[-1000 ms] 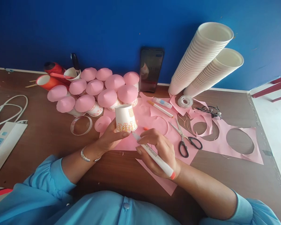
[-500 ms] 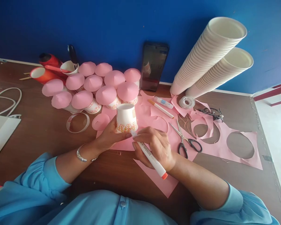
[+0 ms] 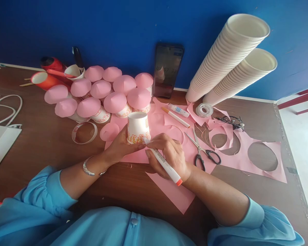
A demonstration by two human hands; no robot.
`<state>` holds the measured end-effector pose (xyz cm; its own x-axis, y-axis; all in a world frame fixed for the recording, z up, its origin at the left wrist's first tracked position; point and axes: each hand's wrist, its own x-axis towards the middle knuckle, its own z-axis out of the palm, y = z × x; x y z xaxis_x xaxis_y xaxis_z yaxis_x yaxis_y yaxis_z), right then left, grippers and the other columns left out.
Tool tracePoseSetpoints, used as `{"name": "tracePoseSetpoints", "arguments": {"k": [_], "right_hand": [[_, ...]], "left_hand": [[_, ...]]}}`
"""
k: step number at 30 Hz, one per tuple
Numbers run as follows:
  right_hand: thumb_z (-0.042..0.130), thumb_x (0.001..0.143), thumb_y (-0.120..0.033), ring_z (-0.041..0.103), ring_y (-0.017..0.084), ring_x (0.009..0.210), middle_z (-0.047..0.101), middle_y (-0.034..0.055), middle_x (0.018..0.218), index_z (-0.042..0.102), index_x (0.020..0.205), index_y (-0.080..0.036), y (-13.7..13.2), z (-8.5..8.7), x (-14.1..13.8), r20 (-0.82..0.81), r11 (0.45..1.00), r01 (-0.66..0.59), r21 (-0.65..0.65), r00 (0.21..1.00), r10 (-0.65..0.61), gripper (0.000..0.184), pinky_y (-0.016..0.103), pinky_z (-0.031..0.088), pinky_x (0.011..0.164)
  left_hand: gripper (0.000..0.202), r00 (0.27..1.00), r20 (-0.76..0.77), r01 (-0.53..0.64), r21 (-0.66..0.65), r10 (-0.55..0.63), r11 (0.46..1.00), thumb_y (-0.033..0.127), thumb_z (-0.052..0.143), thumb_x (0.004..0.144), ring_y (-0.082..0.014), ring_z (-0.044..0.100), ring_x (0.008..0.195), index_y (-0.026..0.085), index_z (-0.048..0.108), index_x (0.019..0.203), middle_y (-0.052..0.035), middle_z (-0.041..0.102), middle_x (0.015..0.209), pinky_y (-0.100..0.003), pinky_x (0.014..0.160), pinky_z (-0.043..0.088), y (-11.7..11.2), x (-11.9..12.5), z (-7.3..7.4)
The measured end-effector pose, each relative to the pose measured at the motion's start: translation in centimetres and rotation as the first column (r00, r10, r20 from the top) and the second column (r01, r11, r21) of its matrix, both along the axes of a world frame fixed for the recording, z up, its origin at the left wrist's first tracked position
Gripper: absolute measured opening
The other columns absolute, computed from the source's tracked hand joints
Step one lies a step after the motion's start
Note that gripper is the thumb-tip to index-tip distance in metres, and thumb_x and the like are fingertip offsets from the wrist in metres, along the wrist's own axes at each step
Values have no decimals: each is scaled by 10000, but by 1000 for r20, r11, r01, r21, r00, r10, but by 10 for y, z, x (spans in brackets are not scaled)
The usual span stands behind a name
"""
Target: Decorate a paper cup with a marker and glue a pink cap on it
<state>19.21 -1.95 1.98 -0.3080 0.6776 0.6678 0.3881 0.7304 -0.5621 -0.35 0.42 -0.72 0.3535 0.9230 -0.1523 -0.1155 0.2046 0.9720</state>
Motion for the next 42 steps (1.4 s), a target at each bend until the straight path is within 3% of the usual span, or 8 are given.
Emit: {"name": "tracePoseSetpoints", "arguments": {"k": [14, 30, 42], "right_hand": [[590, 907, -81, 706, 169, 712, 698, 22, 825, 575, 1111, -239, 1, -4, 0, 12, 1000, 15, 7, 1000, -15, 258, 273, 554, 564], [594, 915, -83, 699, 165, 721, 704, 31, 844, 574, 1113, -236, 2, -4, -1, 10, 1000, 9, 2, 1000, -9, 251, 274, 551, 574], [607, 887, -66, 700, 171, 728, 704, 35, 857, 585, 1120, -229, 1, -5, -1, -7, 1000, -11, -2, 1000, 11, 285, 273, 551, 590]], "left_hand": [[575, 999, 33, 20, -37, -19, 999, 315, 890, 738, -189, 605, 955, 206, 535, 1177, -38, 625, 1047, -322, 817, 528, -1, 0, 0], [621, 999, 42, 4, -62, -1, 998, 353, 902, 716, -220, 626, 974, 215, 538, 1199, -46, 633, 1054, -360, 827, 547, -2, 1, -1], [642, 996, 85, 5, -99, 3, 995, 378, 899, 726, -191, 609, 913, 223, 549, 1241, -30, 626, 995, -325, 800, 523, -1, 0, 3]]}}
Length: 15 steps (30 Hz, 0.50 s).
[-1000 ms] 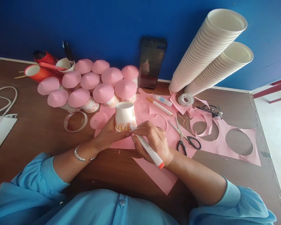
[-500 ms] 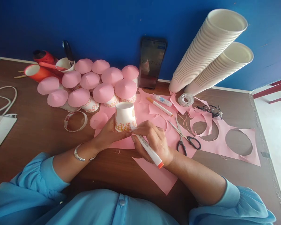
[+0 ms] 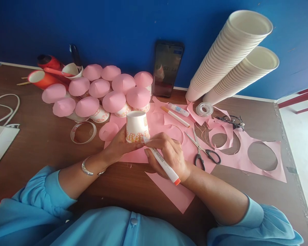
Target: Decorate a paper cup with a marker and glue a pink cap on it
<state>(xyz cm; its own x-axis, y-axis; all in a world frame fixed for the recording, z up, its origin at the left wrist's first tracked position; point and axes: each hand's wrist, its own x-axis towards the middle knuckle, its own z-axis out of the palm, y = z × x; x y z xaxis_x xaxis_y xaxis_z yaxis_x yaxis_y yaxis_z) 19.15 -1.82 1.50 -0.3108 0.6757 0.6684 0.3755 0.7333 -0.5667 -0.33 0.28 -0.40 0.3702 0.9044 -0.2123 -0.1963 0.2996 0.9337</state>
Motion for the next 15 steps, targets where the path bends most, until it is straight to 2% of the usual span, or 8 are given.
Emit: {"name": "tracePoseSetpoints", "arguments": {"k": [9, 12, 15], "right_hand": [[585, 934, -117, 690, 170, 716, 678, 30, 829, 588, 1164, -235, 1, 4, 2, 30, 999, -32, 20, 999, 31, 259, 273, 562, 575], [559, 980, -151, 657, 168, 688, 647, 23, 793, 590, 1208, -233, 3, 1, 3, 42, 999, -23, 49, 999, 21, 245, 282, 546, 548], [523, 990, -122, 652, 168, 694, 650, 29, 817, 605, 1228, -229, 3, -5, 2, 7, 996, -16, 82, 1000, 16, 274, 299, 553, 561]], "left_hand": [[597, 1000, -16, -14, 48, 14, 999, 372, 921, 701, -180, 600, 898, 211, 572, 1157, -25, 621, 976, -307, 776, 521, 3, -1, -5], [634, 1000, 18, -15, 35, 15, 999, 347, 935, 685, -182, 609, 919, 213, 553, 1172, -25, 623, 992, -312, 791, 533, 3, -2, -7], [678, 999, 33, -21, 9, 21, 1000, 342, 947, 665, -183, 609, 927, 214, 535, 1188, -23, 614, 1001, -321, 797, 535, 2, -2, -8]]}}
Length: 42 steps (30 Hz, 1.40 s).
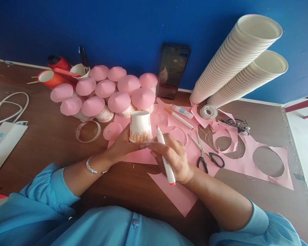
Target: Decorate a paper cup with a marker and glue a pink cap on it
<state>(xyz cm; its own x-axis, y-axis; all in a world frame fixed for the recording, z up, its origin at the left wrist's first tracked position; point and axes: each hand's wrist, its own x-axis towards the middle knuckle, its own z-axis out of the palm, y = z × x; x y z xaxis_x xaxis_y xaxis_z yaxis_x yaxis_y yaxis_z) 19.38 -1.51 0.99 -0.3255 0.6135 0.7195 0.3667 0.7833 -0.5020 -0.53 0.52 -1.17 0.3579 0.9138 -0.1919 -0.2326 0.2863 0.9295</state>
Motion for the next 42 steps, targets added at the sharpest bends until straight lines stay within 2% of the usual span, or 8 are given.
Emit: {"name": "tracePoseSetpoints", "arguments": {"k": [4, 8, 14, 18, 23, 32, 37, 42], "right_hand": [[571, 967, -109, 697, 182, 761, 703, 38, 936, 587, 1278, -253, 1, -10, 0, 1, 997, 59, -55, 998, -59, 343, 336, 593, 632], [689, 926, -182, 709, 244, 883, 716, 82, 1033, 538, 1319, -236, 5, -20, 1, 119, 985, 164, -50, 980, -157, 425, 397, 608, 729], [679, 935, -213, 684, 296, 1038, 690, 129, 1179, 470, 1397, -242, 10, -30, 5, 234, 975, 215, -51, 952, -198, 508, 461, 602, 815], [665, 939, -214, 682, 286, 1005, 687, 126, 1165, 476, 1393, -239, 11, -31, 5, 249, 976, 209, -55, 950, -189, 492, 457, 600, 801], [667, 939, -250, 684, 285, 941, 697, 130, 1128, 516, 1350, -217, 12, -32, 5, 255, 974, 222, -50, 946, -202, 439, 449, 588, 774], [714, 927, -263, 722, 281, 992, 718, 100, 1111, 513, 1318, -251, 8, -28, 5, 192, 984, 165, -61, 970, -151, 440, 443, 615, 783], [720, 927, -246, 735, 229, 815, 736, 44, 973, 555, 1208, -263, 7, -24, 4, 183, 982, 166, -94, 972, -147, 326, 373, 595, 699], [725, 918, -213, 739, 221, 809, 736, 45, 961, 558, 1180, -253, 7, -22, 3, 168, 983, 144, -112, 978, -124, 313, 351, 585, 683]], "left_hand": [[699, 1000, -2, -13, -21, 13, 1000, 341, 942, 674, -192, 616, 952, 222, 515, 1214, -31, 615, 1032, -345, 831, 537, -1, 0, 1], [651, 999, 48, -12, -9, 13, 1000, 324, 918, 712, -186, 621, 952, 245, 513, 1216, -20, 612, 1034, -346, 843, 543, -3, 0, 1], [572, 995, 97, -4, 37, 1, 999, 319, 847, 793, -190, 624, 926, 248, 503, 1245, -32, 617, 1040, -369, 842, 557, -3, -1, 1], [528, 1000, 22, -15, 83, 13, 996, 351, 850, 786, -232, 626, 999, 218, 537, 1190, -67, 635, 1092, -384, 853, 546, -2, -1, 2], [610, 1000, -19, -13, 129, 15, 992, 365, 881, 751, -294, 620, 1144, 194, 541, 1227, -119, 637, 1243, -421, 915, 546, -2, 1, 6], [499, 999, -35, -31, 189, 39, 982, 382, 889, 751, -244, 664, 966, 201, 588, 1106, -65, 682, 1032, -375, 784, 565, -2, 3, 5], [420, 998, 44, 31, 167, -39, 985, 350, 863, 789, -257, 708, 973, 196, 607, 1085, -71, 713, 1042, -410, 837, 587, -2, 4, 7], [398, 993, 101, 35, 182, -54, 983, 367, 830, 822, -257, 708, 983, 204, 615, 1114, -76, 708, 1034, -402, 846, 581, -1, 2, 12]]}}
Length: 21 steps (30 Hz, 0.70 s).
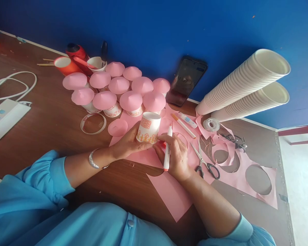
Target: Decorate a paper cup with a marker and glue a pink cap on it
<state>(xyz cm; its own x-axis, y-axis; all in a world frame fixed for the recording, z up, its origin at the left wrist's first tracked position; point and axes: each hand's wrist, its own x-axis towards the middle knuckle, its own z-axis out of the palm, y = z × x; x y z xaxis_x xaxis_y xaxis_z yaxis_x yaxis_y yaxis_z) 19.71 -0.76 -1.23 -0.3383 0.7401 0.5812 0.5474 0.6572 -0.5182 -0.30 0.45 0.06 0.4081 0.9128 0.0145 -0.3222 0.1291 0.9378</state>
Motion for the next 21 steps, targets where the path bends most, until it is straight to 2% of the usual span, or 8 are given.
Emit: {"name": "tracePoseSetpoints", "arguments": {"k": [6, 10, 14, 21], "right_hand": [[731, 923, -205, 728, 192, 739, 741, 29, 937, 555, 1157, -256, 3, 2, -1, -37, 1000, -2, -28, 999, 1, 297, 335, 591, 670], [721, 932, -230, 733, 185, 732, 739, 22, 913, 569, 1163, -251, 4, 0, 0, -49, 997, 2, -81, 999, -6, 277, 313, 591, 648], [719, 936, -274, 737, 187, 763, 742, 30, 964, 579, 1175, -262, 3, -6, 4, -27, 991, 12, -134, 1000, -16, 277, 322, 598, 669], [725, 933, -266, 733, 184, 755, 732, 20, 941, 580, 1168, -271, 4, -8, 3, -34, 989, 24, -149, 999, -29, 276, 326, 595, 674]], "left_hand": [[396, 998, 6, 66, 8, -66, 998, 410, 779, 863, -268, 684, 1002, 195, 616, 1154, -105, 691, 1083, -385, 805, 575, 2, -4, -2], [487, 999, -43, -32, -7, 31, 999, 371, 822, 827, -259, 670, 1045, 197, 560, 1199, -99, 664, 1143, -390, 855, 574, 0, -2, -7], [662, 982, -94, -160, 61, 165, 985, 320, 889, 748, -296, 639, 1178, 222, 484, 1263, -110, 619, 1285, -435, 928, 583, -1, 1, -11], [691, 958, -184, -189, 178, 221, 966, 307, 884, 764, -293, 623, 1214, 235, 466, 1309, -105, 592, 1300, -446, 957, 595, -3, 1, -22]]}}
